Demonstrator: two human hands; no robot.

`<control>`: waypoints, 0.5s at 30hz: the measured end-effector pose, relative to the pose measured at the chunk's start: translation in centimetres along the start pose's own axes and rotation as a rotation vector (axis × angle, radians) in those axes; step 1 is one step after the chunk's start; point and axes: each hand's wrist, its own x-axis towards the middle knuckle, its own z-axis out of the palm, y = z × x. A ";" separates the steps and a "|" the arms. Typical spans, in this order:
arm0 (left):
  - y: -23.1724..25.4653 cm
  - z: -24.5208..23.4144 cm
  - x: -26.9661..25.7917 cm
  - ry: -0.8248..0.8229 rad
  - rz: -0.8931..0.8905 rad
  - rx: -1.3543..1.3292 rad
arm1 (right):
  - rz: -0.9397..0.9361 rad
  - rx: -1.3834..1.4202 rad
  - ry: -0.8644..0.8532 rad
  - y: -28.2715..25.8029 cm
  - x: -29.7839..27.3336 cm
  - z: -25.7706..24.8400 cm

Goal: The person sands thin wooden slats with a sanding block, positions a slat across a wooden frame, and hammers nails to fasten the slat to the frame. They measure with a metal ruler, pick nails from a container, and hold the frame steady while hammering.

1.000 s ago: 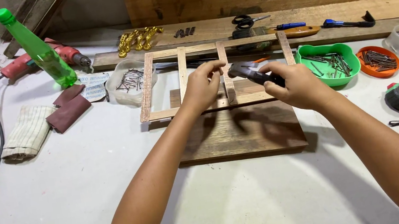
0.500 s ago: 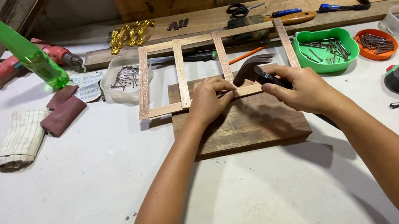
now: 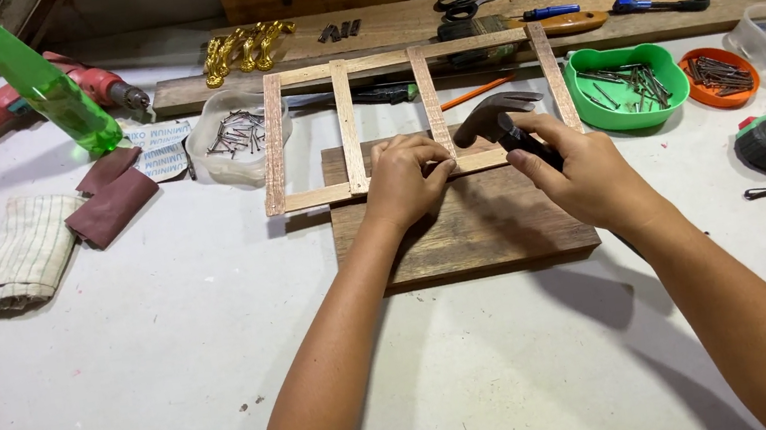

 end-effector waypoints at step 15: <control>0.3 -1.4 0.4 -0.018 -0.009 -0.128 | -0.101 -0.080 0.010 1.2 0.4 1.8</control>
